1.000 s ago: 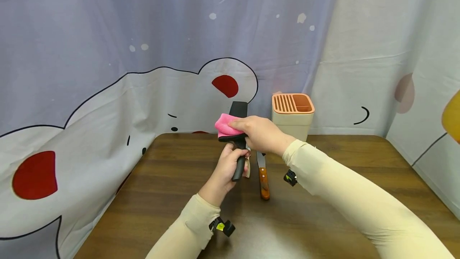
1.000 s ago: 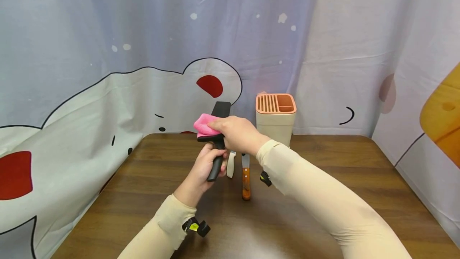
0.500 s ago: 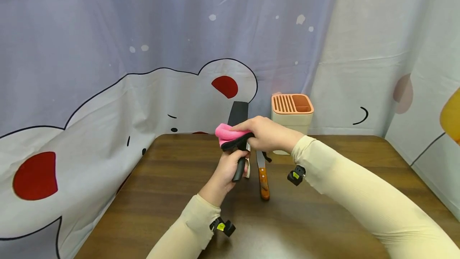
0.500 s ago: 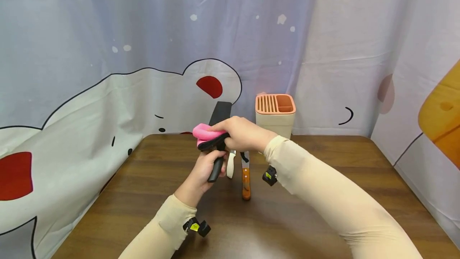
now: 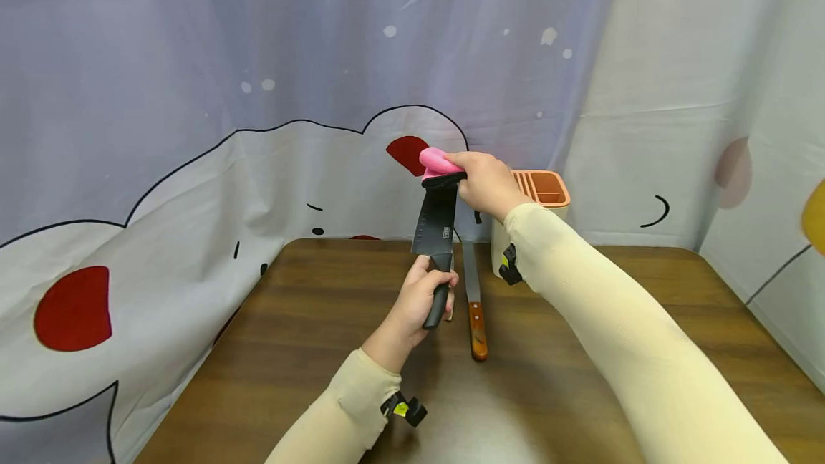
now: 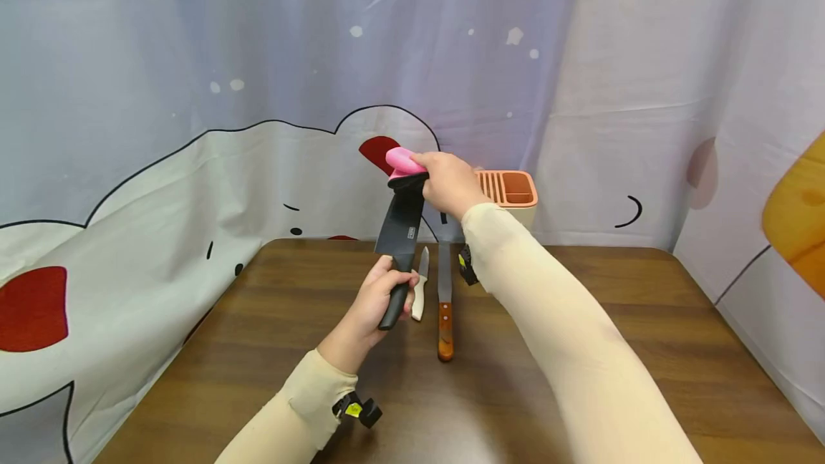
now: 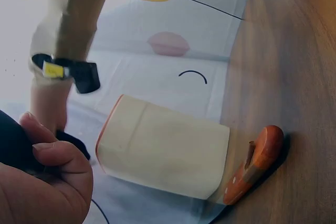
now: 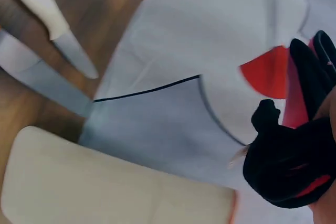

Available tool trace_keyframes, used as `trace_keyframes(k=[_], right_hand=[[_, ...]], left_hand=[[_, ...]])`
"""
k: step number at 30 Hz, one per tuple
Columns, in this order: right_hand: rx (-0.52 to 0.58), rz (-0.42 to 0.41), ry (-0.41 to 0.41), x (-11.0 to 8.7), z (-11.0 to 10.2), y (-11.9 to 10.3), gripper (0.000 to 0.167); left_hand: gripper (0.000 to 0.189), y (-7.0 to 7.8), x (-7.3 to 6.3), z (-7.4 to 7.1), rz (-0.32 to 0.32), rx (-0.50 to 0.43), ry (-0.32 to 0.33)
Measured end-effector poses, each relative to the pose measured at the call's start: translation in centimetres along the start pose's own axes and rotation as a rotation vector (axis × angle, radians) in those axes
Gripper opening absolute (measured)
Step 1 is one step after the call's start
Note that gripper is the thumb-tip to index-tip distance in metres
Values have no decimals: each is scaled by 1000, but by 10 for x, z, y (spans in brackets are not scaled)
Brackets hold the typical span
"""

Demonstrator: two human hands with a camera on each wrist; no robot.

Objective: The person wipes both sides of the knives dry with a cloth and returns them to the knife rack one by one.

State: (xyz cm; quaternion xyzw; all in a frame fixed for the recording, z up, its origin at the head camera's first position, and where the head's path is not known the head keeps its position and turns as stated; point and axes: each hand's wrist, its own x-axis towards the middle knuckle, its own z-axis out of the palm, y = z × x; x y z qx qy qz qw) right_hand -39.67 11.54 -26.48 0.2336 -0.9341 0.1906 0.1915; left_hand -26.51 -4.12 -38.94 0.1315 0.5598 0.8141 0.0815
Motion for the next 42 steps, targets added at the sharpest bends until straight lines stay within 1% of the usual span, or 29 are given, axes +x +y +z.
trace_keyframes(k=[2,4,8,12,15,20,26,30,33,36,39,42], right_hand=[[-23,12,-13,2,8,4,68],[-46,9,-44,2,15,6,72],[-98,-31,-109,0,25,4,77],[-151,-85,-113,-5,31,3,74],[-159,-129,-130,-11,32,2,74],[-146,-213,-176,-28,28,-8,75],[-192,-341,-172,-54,25,-22,69],[-221,-419,-167,-74,22,-31,67],[-203,-455,-170,-88,20,-36,63],[-145,-460,-180,-95,17,-37,59],[-67,-453,-214,-95,12,-34,59],[3,-439,-263,-91,2,-30,61]], left_hand=[[19,1,0,2,4,1,-3],[20,1,0,3,4,-1,-10],[20,3,0,4,2,0,-29],[19,4,-2,3,-1,-6,-35],[19,5,-2,2,-11,-21,-33],[22,3,0,-1,-23,-49,-19],[25,2,3,-4,-33,-56,-29],[19,0,3,-4,-29,-36,-38],[9,-3,1,-5,-37,-19,-51],[9,-7,0,-5,-56,-18,-63],[9,-8,0,-5,-71,-15,-46],[8,-6,2,-4,-74,6,-38]])
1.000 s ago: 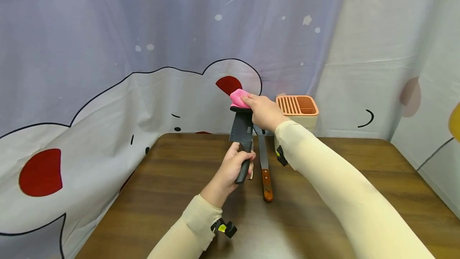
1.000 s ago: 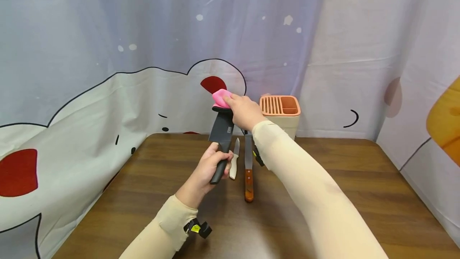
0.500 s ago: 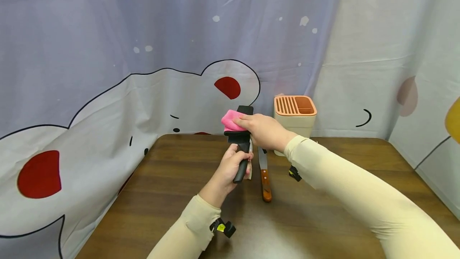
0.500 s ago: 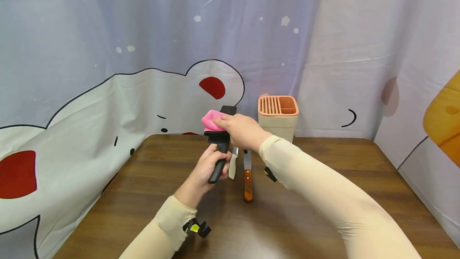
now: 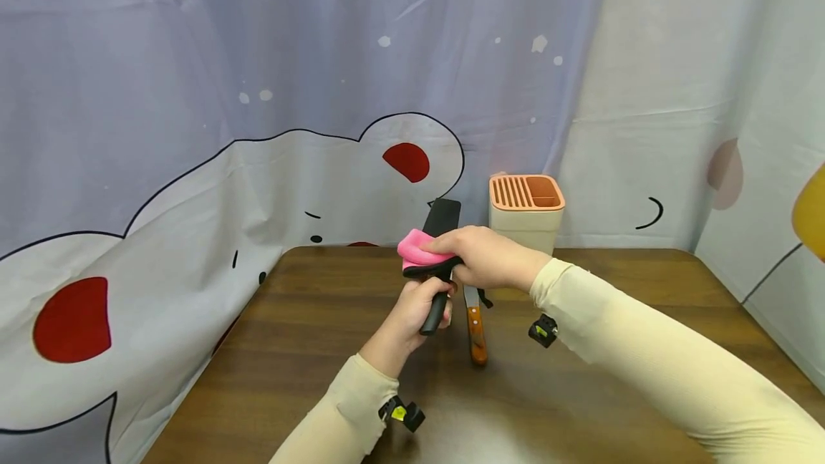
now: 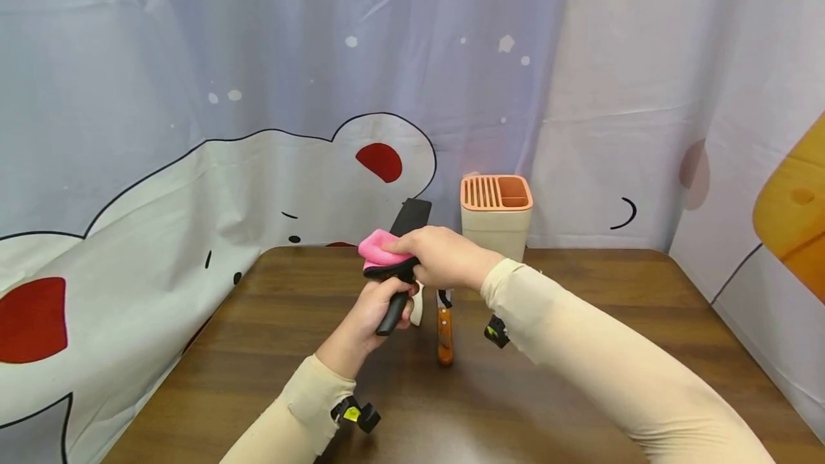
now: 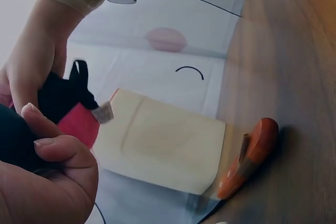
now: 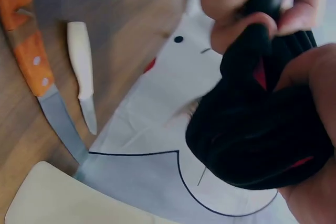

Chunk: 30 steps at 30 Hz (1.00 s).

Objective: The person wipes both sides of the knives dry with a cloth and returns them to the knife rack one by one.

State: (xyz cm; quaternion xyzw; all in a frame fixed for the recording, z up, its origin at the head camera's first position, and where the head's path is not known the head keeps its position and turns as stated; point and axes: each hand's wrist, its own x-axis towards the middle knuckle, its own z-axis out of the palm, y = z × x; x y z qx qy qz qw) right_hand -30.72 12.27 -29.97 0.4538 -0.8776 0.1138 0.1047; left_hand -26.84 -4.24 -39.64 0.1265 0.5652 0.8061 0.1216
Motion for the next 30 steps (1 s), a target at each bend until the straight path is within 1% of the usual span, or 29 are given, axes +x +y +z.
trace_keyframes(k=[3,6,7,10,12,15,17,18,20,23,26,30], right_hand=[[54,-3,-19,1,-11,4,62],[82,11,-13,6,-24,11,64],[90,23,2,9,-28,15,64],[95,105,79,19,-40,30,65],[74,175,157,26,-44,42,64],[-4,263,256,37,-40,57,66],[-69,308,279,42,-31,65,67],[-102,321,278,44,-26,68,66],[-161,329,250,47,-14,71,65],[-222,306,193,49,-1,72,63],[-232,281,165,50,4,69,62],[-218,273,173,48,6,64,63]], left_hand=[[9,3,0,-1,0,24,4],[22,6,-1,0,7,32,4],[27,6,-1,0,12,31,4],[34,7,0,0,22,30,5],[31,7,0,0,22,36,4],[21,6,-1,1,16,36,6],[18,5,-1,2,13,37,3],[17,5,-2,2,14,37,1],[17,5,-3,4,16,40,-4],[21,8,-3,7,24,37,-14],[27,10,-3,9,38,17,-21],[29,12,-3,10,40,-8,-27]])
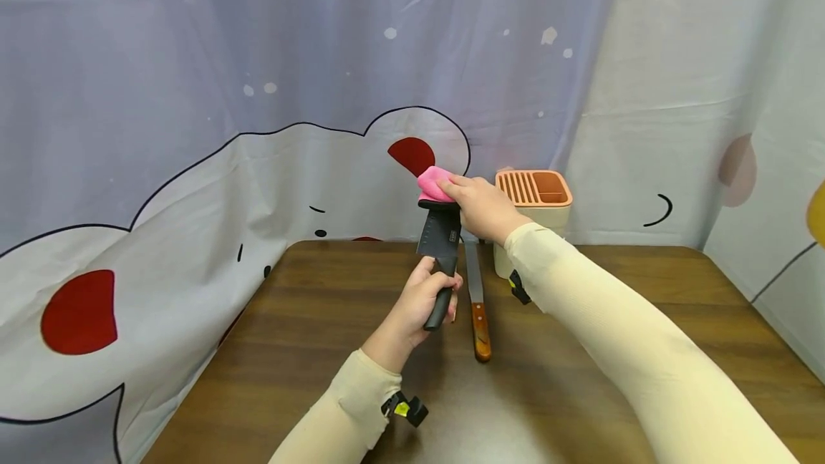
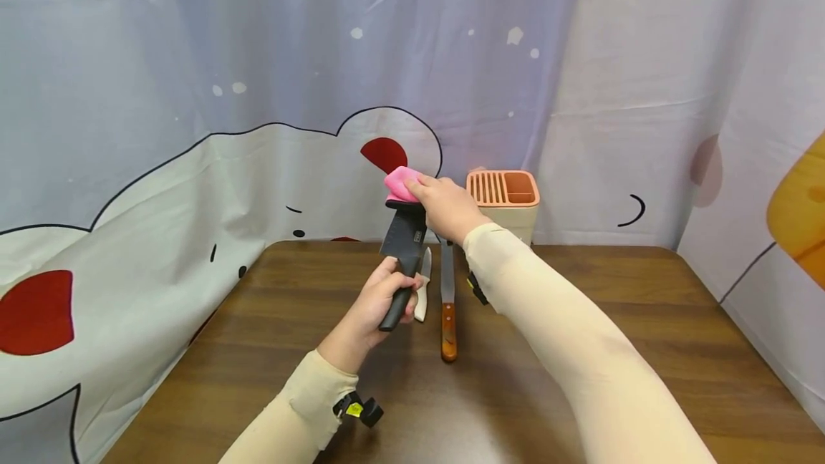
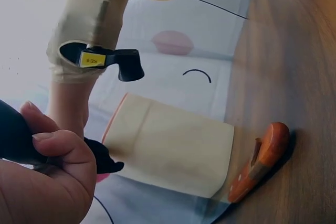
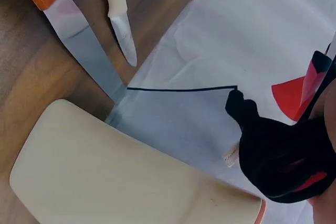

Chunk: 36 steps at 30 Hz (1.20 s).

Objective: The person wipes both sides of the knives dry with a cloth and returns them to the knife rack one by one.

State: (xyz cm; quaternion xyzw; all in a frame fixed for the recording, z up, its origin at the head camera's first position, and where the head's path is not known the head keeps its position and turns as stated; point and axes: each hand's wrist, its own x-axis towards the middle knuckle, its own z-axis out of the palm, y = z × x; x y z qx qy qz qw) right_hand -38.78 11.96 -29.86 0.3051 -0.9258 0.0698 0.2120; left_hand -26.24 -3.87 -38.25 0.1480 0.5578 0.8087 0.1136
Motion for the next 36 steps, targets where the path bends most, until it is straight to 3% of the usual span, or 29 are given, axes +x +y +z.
trace_keyframes(k=[8,15,22,29,33,36], right_hand=[[65,-109,2,-15,1,-17,62],[92,-202,38,-41,0,-34,59],[130,-293,43,-58,-10,-49,55],[230,-284,-40,-63,-22,-56,56],[360,-235,-69,-64,-31,-51,58],[441,-199,-49,-65,-38,-43,57]], left_hand=[[30,2,2,-5,6,-14,22],[39,2,2,-6,7,-1,32],[8,3,4,-9,11,19,39],[15,2,3,-13,-30,-7,99],[12,0,2,-16,-32,-18,80],[20,0,1,-17,-10,-20,52]])
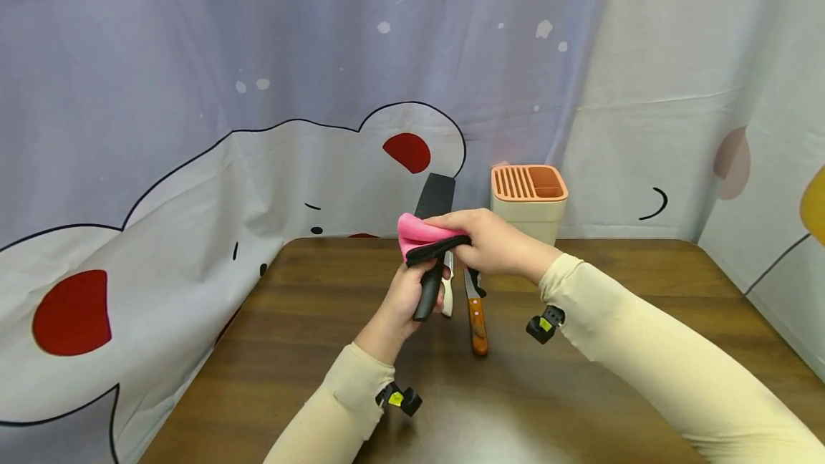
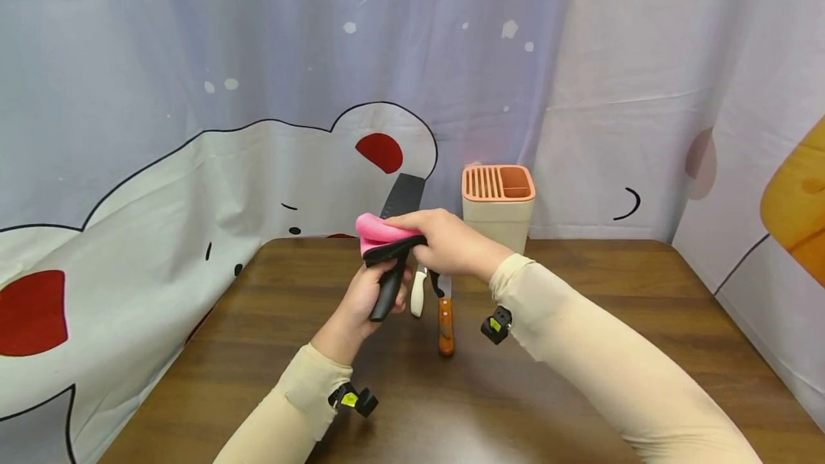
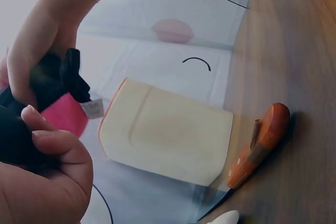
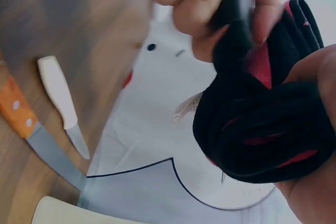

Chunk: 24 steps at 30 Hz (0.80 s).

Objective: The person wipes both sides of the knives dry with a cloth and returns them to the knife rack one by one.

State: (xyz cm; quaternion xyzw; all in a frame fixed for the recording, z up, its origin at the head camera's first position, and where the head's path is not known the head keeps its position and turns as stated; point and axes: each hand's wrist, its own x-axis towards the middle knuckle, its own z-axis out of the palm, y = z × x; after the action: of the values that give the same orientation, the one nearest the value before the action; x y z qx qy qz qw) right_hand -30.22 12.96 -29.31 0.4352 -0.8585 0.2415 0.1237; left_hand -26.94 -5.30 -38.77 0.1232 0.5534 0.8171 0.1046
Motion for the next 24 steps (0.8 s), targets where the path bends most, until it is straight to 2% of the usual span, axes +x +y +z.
trace_keyframes(k=[3,8,11,17,24], right_hand=[[49,43,61,-5,-8,4,57],[92,89,180,-21,-5,9,62],[52,66,204,-29,9,11,61],[-65,28,190,-38,41,11,62],[-191,0,240,-41,59,11,70]], left_hand=[[31,1,0,0,37,1,-13],[31,0,3,1,41,18,42],[28,-3,5,2,23,-9,76],[22,-8,6,4,-15,-77,115],[24,-10,6,5,-17,-77,135]])
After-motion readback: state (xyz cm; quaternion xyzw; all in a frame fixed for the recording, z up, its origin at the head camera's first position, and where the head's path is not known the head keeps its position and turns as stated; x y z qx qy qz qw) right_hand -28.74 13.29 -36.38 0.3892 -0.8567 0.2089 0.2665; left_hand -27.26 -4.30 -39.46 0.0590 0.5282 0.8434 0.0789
